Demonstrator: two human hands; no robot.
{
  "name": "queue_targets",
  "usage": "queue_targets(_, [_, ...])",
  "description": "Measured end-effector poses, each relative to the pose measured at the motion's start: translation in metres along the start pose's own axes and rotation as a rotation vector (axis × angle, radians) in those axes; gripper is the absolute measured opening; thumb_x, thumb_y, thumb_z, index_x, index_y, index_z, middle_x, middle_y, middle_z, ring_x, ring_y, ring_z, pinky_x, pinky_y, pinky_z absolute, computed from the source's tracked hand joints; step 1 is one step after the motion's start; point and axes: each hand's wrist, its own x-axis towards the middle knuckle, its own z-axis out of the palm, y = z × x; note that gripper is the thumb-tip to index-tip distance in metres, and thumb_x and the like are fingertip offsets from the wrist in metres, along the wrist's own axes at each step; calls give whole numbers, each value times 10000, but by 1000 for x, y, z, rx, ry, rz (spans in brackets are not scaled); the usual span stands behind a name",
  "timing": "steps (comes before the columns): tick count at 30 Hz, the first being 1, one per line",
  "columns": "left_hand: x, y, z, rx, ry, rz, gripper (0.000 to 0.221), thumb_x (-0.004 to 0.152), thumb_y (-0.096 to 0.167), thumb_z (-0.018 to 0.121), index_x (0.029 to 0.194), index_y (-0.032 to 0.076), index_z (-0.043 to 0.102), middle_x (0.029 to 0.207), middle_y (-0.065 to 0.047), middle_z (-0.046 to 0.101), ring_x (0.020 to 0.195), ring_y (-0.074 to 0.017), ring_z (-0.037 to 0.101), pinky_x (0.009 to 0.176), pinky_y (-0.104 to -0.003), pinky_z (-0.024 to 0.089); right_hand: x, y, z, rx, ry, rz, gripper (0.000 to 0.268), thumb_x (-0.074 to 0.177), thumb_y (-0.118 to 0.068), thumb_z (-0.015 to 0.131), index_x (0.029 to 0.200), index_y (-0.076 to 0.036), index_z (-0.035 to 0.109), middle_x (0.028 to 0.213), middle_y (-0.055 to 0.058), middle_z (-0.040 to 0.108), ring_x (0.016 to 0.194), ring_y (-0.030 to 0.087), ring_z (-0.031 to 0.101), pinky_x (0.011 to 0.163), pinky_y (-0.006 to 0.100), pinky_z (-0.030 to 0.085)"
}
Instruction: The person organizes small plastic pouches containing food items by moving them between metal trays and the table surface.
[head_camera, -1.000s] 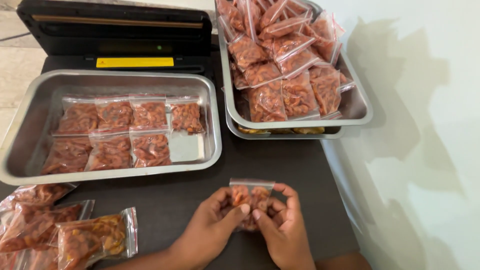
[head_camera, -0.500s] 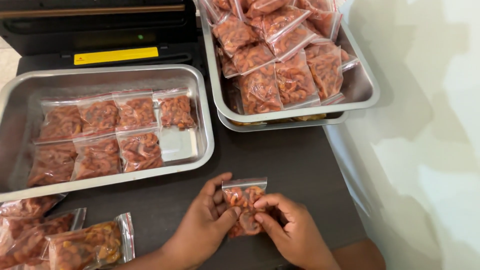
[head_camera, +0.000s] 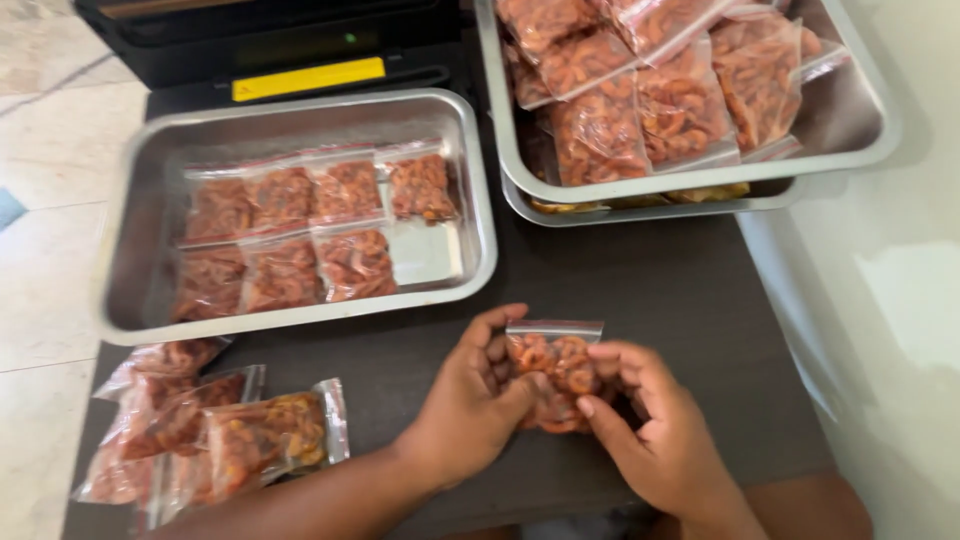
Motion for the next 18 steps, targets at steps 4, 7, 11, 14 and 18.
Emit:
queue_targets(4, [-1, -1, 2, 39, -54, 19, 627, 881, -62, 628, 1457, 37, 402, 1081, -123, 712, 924, -126, 694, 826, -271, 577, -2, -3, 9, 449, -30, 96, 599, 860, -94, 743, 1374, -60, 437, 1166, 156, 768, 887, 157, 753, 765, 280, 647])
queue_targets(7, [-4, 3, 6, 41, -51, 5, 626, 866, -60, 690, 1423, 22, 416, 926, -112, 676, 744, -140, 676, 658, -275, 572, -1, -9, 14, 523, 0, 130, 583, 874, -22, 689, 1368, -83, 386, 1127, 206, 775, 882, 178, 787, 737, 299, 675])
queue_targets(11, [-8, 12, 9, 148, 26, -30, 640, 866, 41, 761, 1427, 58, 451, 762, -51, 684, 696, -113, 700, 663, -247, 591, 5, -17, 7, 575, 6, 197, 593, 867, 26, 640, 1354, -117, 333, 1029, 213, 755, 670, 137, 708, 545, 319, 704])
queue_targets(14, [-9, 5, 13, 230, 146, 104, 795, 811, -63, 751, 1481, 108, 360, 1213, -111, 527, 753, -109, 639, 597, -193, 562, 15, -23, -10, -67, 47, 299, 477, 823, -217, 742, 1265, -196, 563, 995, 2, 893, 787, 112, 840, 770, 251, 590])
queue_targets(18, [-12, 13, 9, 375, 209, 73, 729, 871, 46, 702, 1506, 83, 347, 1119, -49, 506, 714, -100, 500, 668, -240, 501, 16, -11, -16, -483, 95, -109, 371, 912, -310, 677, 1200, -79, 636, 1307, 127, 627, 1144, 345, 578, 997, 464, 449])
